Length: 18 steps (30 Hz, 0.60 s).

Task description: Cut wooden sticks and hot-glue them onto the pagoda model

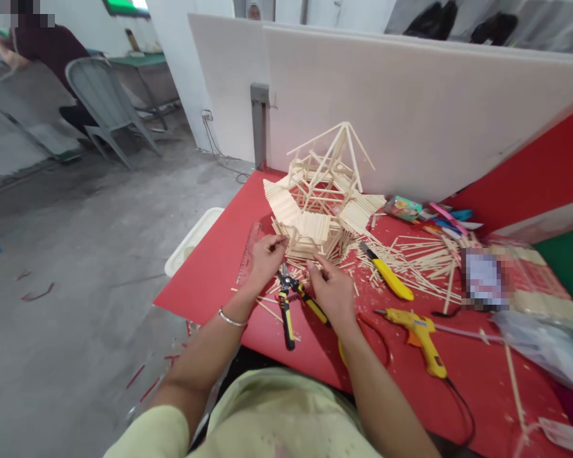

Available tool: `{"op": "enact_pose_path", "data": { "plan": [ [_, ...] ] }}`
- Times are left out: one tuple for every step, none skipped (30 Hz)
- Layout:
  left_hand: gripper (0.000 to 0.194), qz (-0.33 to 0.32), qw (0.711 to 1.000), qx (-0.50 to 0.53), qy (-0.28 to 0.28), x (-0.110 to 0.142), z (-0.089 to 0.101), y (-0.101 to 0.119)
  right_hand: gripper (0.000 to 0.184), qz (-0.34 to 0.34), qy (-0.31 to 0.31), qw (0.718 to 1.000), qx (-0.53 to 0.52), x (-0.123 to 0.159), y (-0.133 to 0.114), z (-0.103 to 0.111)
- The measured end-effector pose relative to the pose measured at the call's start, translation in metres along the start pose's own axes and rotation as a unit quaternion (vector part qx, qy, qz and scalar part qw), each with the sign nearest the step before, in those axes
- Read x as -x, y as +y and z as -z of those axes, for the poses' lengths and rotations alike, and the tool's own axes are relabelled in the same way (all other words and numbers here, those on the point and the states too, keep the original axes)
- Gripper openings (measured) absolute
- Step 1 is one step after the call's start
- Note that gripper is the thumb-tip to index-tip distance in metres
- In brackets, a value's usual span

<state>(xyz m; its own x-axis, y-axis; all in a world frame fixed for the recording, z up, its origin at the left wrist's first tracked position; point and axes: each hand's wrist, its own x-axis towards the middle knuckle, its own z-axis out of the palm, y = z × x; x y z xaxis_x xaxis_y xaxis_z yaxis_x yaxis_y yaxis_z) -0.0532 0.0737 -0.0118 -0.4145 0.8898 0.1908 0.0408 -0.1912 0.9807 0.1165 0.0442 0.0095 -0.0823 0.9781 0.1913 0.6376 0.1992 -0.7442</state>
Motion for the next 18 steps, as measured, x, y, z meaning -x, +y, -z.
{"op": "enact_pose_path", "data": {
  "plan": [
    [0.013, 0.013, 1.000, 0.013, -0.014, 0.003, -0.001, 0.000, 0.046, 0.010, 0.001, 1.000, 0.016, -0.003, -0.004, -0.003],
    [0.018, 0.029, 0.999, 0.026, -0.033, 0.006, -0.001, 0.001, 0.044, 0.023, 0.004, 0.999, 0.039, -0.005, -0.006, -0.006],
    [0.023, 0.046, 0.997, 0.039, -0.053, 0.009, -0.001, 0.002, 0.042, 0.037, 0.007, 0.997, 0.065, -0.004, -0.007, -0.007],
    [0.028, 0.061, 0.994, 0.052, -0.072, 0.012, -0.001, 0.003, 0.040, 0.049, 0.013, 0.994, 0.092, -0.001, -0.005, -0.006],
    [0.033, 0.073, 0.992, 0.064, -0.085, 0.014, -0.001, 0.005, 0.037, 0.056, 0.023, 0.991, 0.120, 0.003, -0.001, -0.002],
    [0.037, 0.081, 0.989, 0.074, -0.096, 0.016, -0.001, 0.007, 0.036, 0.057, 0.035, 0.987, 0.147, 0.010, 0.008, 0.005],
    [0.039, 0.085, 0.988, 0.081, -0.104, 0.017, 0.000, 0.010, 0.034, 0.047, 0.053, 0.983, 0.171, 0.018, 0.019, 0.016],
    [0.041, 0.084, 0.987, 0.084, -0.111, 0.018, 0.000, 0.012, 0.035, 0.032, 0.068, 0.978, 0.195, 0.028, 0.034, 0.031],
    [0.041, 0.079, 0.987, 0.083, -0.115, 0.018, 0.000, 0.014, 0.035, 0.012, 0.079, 0.972, 0.219, 0.038, 0.051, 0.050],
    [0.042, 0.073, 0.987, 0.079, -0.118, 0.018, -0.001, 0.015, 0.036, -0.014, 0.089, 0.966, 0.244, 0.050, 0.069, 0.071],
    [0.042, 0.067, 0.988, 0.073, -0.120, 0.017, -0.002, 0.016, 0.037, -0.045, 0.089, 0.958, 0.270, 0.061, 0.088, 0.092],
    [0.042, 0.061, 0.989, 0.066, -0.122, 0.017, -0.003, 0.015, 0.039, -0.081, 0.088, 0.948, 0.295, 0.073, 0.106, 0.113],
    [0.043, 0.057, 0.989, 0.059, -0.122, 0.016, -0.005, 0.014, 0.041, -0.120, 0.083, 0.936, 0.319, 0.083, 0.122, 0.132],
    [0.043, 0.055, 0.990, 0.054, -0.122, 0.016, -0.008, 0.012, 0.043, -0.156, 0.066, 0.926, 0.338, 0.092, 0.136, 0.147],
    [0.043, 0.055, 0.990, 0.052, -0.119, 0.015, -0.011, 0.011, 0.044, -0.183, 0.040, 0.920, 0.344, 0.100, 0.148, 0.158],
    [0.042, 0.059, 0.990, 0.053, -0.116, 0.015, -0.014, 0.009, 0.044, -0.201, 0.009, 0.920, 0.336, 0.105, 0.157, 0.165],
    [0.041, 0.063, 0.990, 0.057, -0.110, 0.015, -0.017, 0.007, 0.044, -0.218, -0.010, 0.920, 0.326, 0.109, 0.164, 0.168],
    [0.041, 0.068, 0.990, 0.063, -0.103, 0.015, -0.021, 0.007, 0.045, -0.235, -0.023, 0.920, 0.314, 0.111, 0.169, 0.168]
  ]
}}
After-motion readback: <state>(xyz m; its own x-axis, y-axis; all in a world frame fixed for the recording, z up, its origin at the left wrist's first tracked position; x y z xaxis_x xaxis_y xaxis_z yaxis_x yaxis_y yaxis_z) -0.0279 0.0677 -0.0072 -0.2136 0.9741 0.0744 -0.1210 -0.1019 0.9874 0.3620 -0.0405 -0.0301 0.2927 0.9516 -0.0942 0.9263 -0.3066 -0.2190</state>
